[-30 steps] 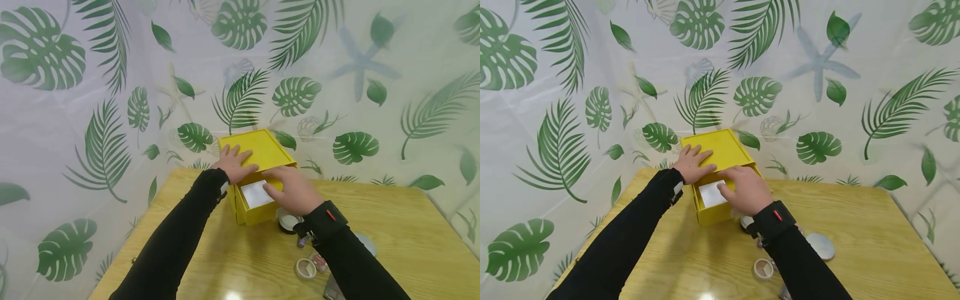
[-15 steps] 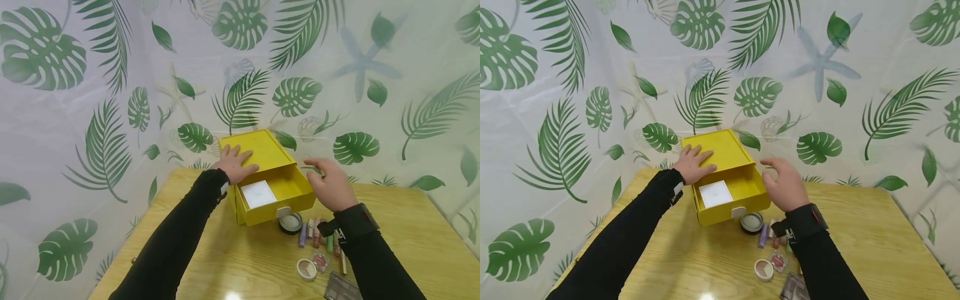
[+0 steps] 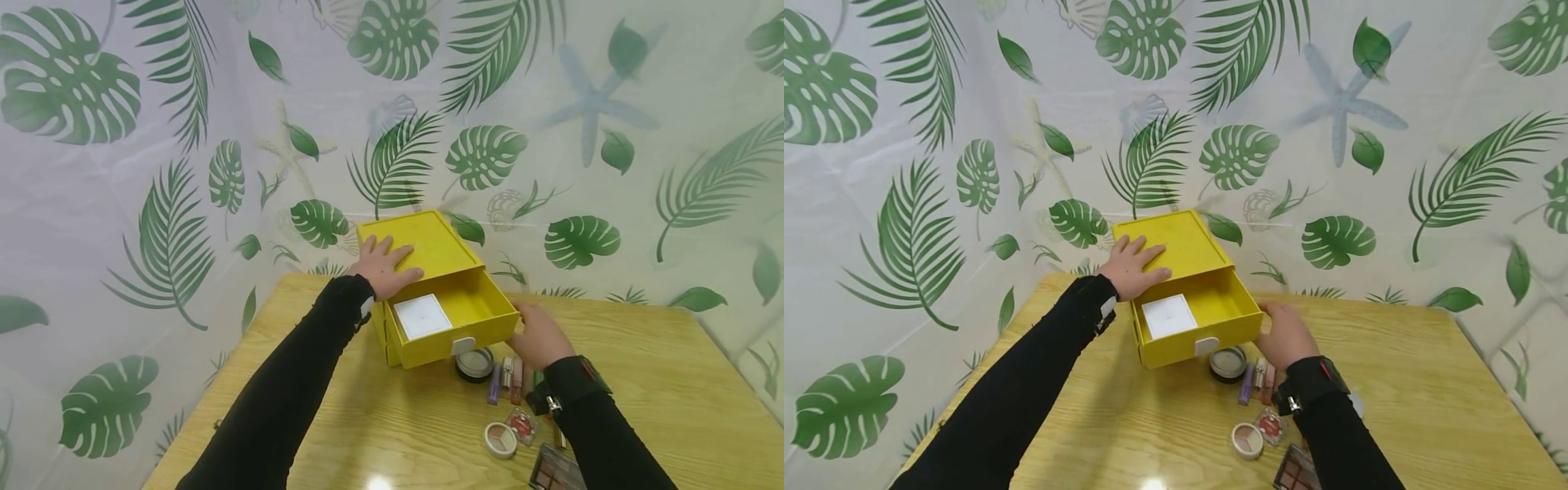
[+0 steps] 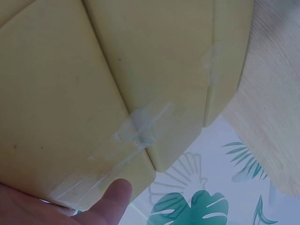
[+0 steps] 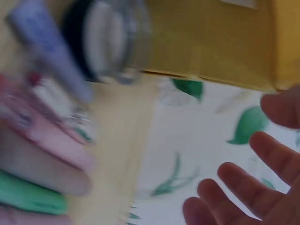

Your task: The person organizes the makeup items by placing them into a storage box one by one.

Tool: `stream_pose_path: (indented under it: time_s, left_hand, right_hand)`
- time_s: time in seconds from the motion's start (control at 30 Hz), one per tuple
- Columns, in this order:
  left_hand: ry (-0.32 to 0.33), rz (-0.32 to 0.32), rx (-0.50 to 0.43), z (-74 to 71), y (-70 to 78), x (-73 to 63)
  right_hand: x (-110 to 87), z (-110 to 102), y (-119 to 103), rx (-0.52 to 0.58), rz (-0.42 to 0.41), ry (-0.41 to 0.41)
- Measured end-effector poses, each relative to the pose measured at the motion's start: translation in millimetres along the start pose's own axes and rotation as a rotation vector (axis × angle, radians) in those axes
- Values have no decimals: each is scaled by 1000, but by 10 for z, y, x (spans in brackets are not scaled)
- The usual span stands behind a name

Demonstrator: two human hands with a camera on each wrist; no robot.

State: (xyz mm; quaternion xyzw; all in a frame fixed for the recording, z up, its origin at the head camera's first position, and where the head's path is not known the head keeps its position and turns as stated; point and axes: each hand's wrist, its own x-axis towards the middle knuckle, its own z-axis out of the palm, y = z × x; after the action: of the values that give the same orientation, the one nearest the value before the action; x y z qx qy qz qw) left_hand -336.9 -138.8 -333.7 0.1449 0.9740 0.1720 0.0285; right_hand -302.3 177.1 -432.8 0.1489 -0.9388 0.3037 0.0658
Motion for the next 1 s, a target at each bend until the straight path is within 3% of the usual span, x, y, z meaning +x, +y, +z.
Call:
stream_pose_path:
  time_s: [0.13,0.23,0.37,0.57,1.0]
  left_hand:
    - [3,-2,-5,2,0,14]
    - [4,-10,0,23,-8,43]
    - [2,-17,-4,50,-12,61]
    - [8,-11,-18,47,2,37]
    - [11,-10,-6,16,-9,13]
  right_hand:
    - [-20,203,-8,44,-57,-42]
    - [-70,322,-51,75,-2,-81]
    - [-117,467,-58,-24,40,-107]
    - [-99,635,-6,-140,-26,-107]
    - [-66,725,-133,-288,36,-146]
